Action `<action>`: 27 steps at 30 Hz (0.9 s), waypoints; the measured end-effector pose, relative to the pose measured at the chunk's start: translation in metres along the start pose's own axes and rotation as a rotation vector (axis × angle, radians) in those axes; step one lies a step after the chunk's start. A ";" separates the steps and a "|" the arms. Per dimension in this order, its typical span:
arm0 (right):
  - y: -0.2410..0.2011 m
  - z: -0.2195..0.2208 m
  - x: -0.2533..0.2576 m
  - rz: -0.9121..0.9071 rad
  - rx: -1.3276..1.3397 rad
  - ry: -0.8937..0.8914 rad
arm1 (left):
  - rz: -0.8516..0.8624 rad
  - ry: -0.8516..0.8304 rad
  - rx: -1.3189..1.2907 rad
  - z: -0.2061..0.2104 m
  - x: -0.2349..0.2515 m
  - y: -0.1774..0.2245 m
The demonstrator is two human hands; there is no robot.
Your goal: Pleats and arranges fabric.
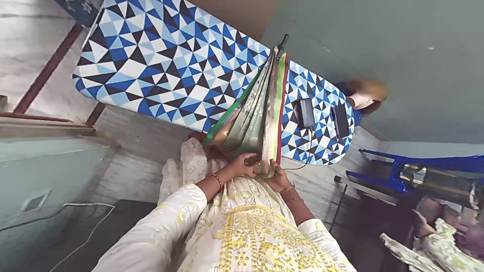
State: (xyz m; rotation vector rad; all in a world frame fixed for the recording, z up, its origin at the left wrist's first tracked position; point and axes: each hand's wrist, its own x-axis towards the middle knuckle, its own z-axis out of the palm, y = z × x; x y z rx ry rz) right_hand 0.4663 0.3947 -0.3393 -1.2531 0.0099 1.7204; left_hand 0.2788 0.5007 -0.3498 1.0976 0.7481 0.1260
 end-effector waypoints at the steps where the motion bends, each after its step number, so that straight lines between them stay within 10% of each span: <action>1: -0.001 -0.001 0.000 -0.005 0.008 -0.013 | -0.008 -0.007 0.009 -0.001 -0.001 -0.002; 27: -0.002 0.013 -0.002 0.080 -0.272 0.042 | -0.032 0.071 0.090 0.006 -0.009 -0.005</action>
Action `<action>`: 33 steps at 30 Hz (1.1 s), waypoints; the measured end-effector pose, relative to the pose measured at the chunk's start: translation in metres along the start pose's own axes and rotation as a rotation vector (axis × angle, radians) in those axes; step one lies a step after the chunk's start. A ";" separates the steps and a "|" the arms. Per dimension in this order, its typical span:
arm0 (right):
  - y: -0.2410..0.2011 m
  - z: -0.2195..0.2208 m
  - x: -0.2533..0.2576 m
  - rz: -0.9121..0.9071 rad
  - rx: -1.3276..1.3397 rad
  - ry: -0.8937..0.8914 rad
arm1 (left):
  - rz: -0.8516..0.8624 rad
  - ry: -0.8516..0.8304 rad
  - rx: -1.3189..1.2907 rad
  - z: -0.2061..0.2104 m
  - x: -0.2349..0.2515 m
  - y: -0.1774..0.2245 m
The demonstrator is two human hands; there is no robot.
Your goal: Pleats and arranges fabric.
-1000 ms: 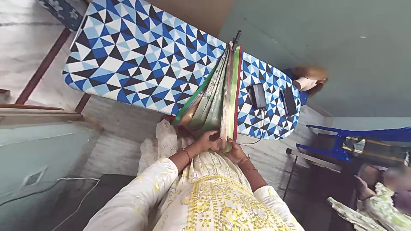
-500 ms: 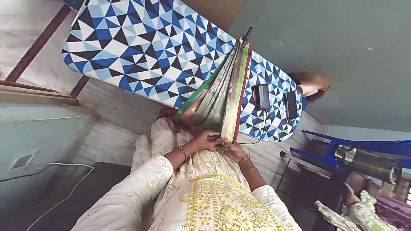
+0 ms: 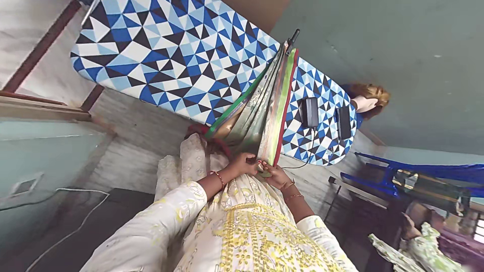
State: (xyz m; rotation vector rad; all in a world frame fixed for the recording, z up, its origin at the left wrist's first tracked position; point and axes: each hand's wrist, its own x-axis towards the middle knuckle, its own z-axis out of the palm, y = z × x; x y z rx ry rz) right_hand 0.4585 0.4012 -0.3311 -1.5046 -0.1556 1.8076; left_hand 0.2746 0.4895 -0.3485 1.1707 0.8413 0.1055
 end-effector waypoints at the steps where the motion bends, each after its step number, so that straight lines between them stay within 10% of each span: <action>1: 0.001 -0.002 0.001 0.008 0.031 -0.018 | 0.005 0.006 0.001 0.001 0.000 0.000; 33: 0.004 0.013 -0.001 0.010 -0.069 0.026 | -0.006 0.083 0.088 0.002 -0.006 0.000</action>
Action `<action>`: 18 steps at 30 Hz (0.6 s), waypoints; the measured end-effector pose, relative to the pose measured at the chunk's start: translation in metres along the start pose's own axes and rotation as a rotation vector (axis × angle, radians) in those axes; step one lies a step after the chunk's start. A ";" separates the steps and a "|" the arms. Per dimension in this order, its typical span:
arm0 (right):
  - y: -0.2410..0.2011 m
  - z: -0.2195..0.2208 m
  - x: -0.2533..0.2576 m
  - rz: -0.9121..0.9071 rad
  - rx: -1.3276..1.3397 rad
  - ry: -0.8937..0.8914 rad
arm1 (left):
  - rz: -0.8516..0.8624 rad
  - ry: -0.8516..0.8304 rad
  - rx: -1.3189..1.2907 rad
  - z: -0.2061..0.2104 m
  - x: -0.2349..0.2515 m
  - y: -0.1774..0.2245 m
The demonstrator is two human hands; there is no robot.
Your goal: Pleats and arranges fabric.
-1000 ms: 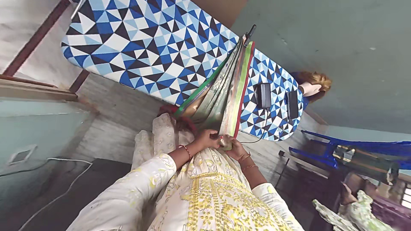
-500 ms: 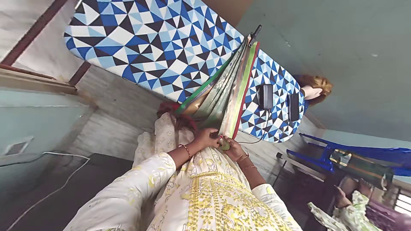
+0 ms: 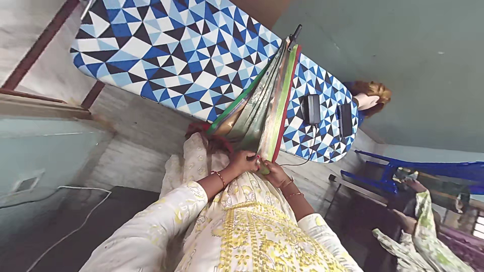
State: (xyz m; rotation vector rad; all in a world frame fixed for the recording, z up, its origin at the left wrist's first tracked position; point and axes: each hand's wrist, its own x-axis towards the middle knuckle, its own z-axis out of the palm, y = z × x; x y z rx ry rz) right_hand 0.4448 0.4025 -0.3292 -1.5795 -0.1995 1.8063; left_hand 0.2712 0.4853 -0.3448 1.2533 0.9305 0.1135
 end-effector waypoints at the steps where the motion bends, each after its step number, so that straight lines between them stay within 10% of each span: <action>1: 0.000 0.001 0.000 -0.009 0.001 0.000 | -0.011 0.001 -0.004 0.000 0.000 0.000; 18: 0.067 -0.001 0.021 -0.155 -0.221 -0.108 | -0.128 0.106 0.028 -0.005 0.005 -0.026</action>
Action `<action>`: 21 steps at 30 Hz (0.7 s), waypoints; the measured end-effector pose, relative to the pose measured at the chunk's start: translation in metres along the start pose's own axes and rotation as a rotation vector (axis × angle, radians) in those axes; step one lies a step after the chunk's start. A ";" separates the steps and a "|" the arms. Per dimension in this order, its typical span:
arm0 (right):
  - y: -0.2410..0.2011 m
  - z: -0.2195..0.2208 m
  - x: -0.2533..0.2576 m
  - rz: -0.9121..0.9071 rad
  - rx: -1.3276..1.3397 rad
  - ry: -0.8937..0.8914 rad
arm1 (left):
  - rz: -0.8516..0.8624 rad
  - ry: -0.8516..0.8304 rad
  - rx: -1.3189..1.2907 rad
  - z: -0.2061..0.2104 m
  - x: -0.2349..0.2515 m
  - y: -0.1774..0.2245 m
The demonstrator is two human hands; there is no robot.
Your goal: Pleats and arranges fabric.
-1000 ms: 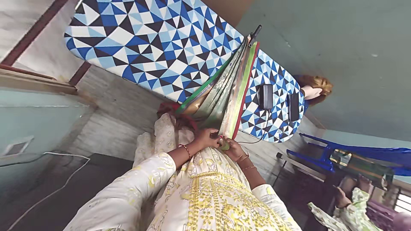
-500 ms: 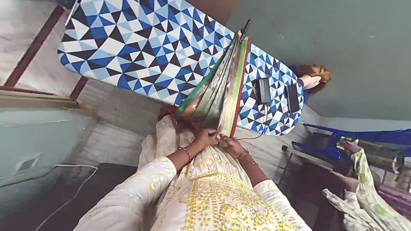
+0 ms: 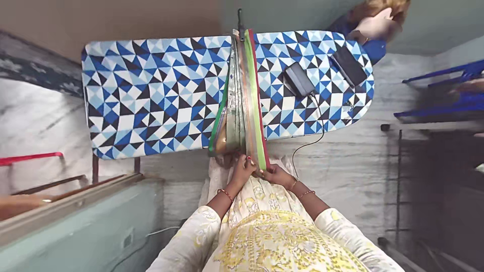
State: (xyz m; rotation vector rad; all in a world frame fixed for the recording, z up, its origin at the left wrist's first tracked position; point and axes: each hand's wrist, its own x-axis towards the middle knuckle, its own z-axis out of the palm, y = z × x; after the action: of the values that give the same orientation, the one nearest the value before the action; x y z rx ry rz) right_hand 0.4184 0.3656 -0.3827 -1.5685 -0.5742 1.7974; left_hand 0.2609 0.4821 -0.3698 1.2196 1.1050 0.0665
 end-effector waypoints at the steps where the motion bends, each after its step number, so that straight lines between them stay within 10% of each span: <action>1: 0.007 0.001 0.002 -0.002 0.004 -0.002 | 0.005 0.008 0.039 0.000 0.002 -0.003; 5: 0.034 0.003 0.010 0.003 -0.015 0.019 | -0.020 0.017 0.163 -0.004 0.010 -0.012; 12: -0.005 -0.010 0.012 0.277 -0.857 0.156 | -0.091 -0.009 0.274 -0.005 0.022 -0.011; 21: -0.188 -0.027 0.127 -0.800 -0.953 0.674 | -0.108 0.048 0.352 0.000 0.029 -0.019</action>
State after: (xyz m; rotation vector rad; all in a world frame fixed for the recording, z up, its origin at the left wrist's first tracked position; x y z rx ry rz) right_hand 0.4766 0.5827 -0.3405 -1.9435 -1.5446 0.3098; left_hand 0.2666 0.4912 -0.4026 1.4730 1.2574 -0.1899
